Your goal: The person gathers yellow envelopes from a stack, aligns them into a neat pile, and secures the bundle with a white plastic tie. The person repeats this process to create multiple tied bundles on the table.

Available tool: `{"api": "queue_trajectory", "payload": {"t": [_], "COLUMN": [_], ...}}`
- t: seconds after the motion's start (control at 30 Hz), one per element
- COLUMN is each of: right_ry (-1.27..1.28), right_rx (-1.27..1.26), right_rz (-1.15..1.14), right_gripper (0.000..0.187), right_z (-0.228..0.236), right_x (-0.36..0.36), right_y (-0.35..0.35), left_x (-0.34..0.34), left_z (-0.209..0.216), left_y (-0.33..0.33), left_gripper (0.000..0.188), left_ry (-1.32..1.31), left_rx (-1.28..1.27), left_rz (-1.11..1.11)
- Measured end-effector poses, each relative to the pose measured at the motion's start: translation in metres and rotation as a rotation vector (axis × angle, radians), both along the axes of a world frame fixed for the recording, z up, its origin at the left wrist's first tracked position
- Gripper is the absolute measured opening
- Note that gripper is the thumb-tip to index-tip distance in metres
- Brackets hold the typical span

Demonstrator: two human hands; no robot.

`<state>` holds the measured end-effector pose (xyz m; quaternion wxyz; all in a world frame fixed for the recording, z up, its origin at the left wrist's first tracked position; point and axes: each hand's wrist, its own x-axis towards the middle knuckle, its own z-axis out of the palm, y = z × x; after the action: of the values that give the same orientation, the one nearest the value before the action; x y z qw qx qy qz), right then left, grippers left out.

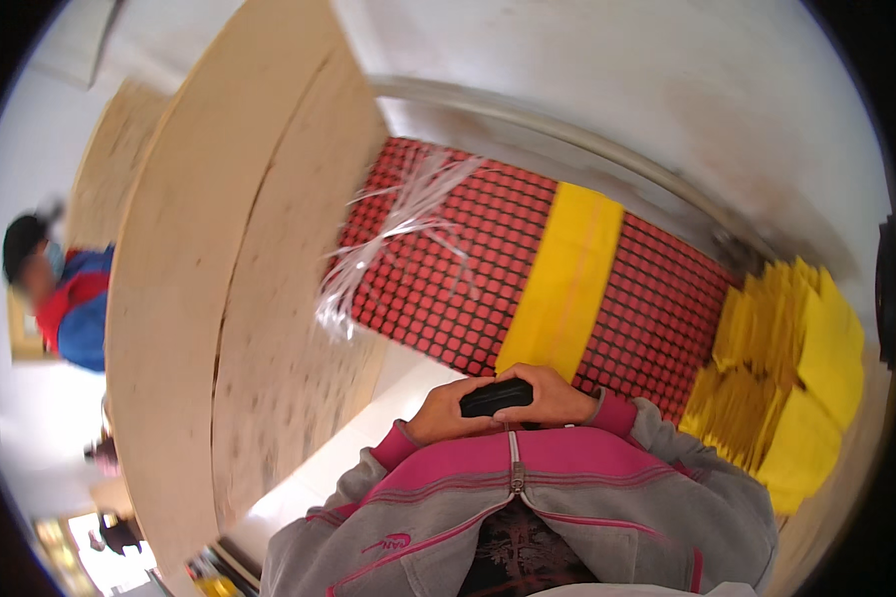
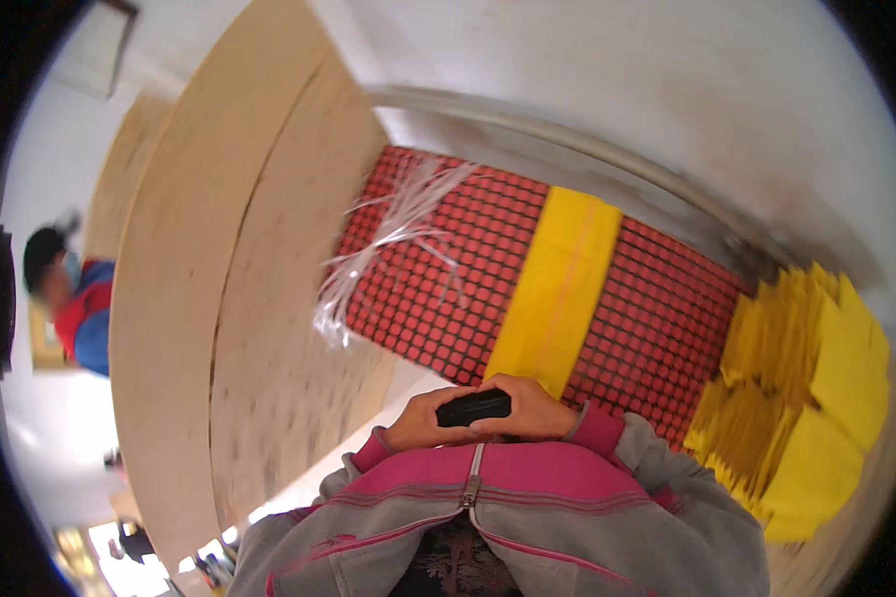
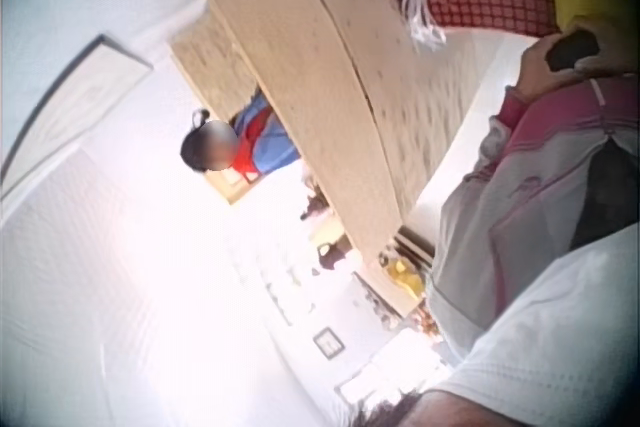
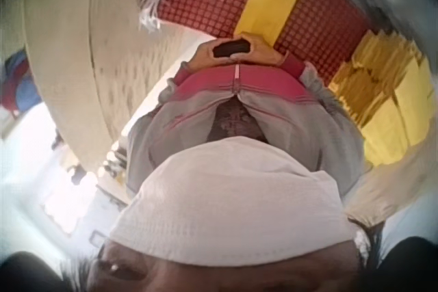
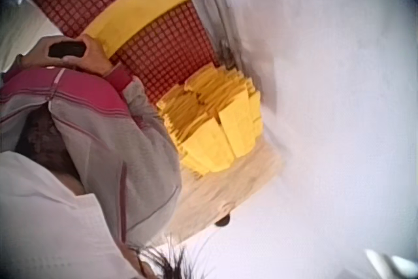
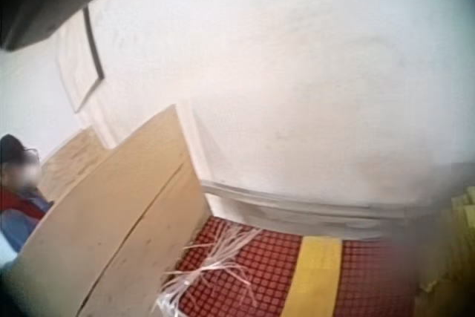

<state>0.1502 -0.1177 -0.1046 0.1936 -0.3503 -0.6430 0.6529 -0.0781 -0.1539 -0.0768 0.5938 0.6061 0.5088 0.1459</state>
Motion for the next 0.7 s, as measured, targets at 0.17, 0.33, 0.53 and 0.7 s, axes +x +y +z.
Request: {"api": "queue_trajectory", "payload": {"t": [0.17, 0.33, 0.53, 0.7], "right_ry": [-0.004, -0.005, -0.018, 0.093], "right_rx": [-0.044, 0.042, 0.119, -0.091], "right_rz": [-0.193, -0.27, -0.264, -0.43], "right_gripper": [0.053, 0.055, 0.051, 0.053], "right_z": [0.002, 0.016, 0.028, 0.012], "right_x": [0.0, -0.017, -0.04, -0.052], "right_y": [-0.033, -0.056, -0.079, -0.097], "left_x": [-0.006, -0.025, -0.051, -0.066], "left_z": [-0.006, -0.002, 0.007, -0.006], "left_y": [0.0, -0.017, -0.038, -0.056], "left_gripper": [0.07, 0.064, 0.06, 0.049], "left_ry": [-0.032, -0.229, -0.219, -0.327], "left_rx": [0.068, -0.101, -0.046, -0.141], "left_rz": [-0.091, 0.026, -0.08, 0.047]}}
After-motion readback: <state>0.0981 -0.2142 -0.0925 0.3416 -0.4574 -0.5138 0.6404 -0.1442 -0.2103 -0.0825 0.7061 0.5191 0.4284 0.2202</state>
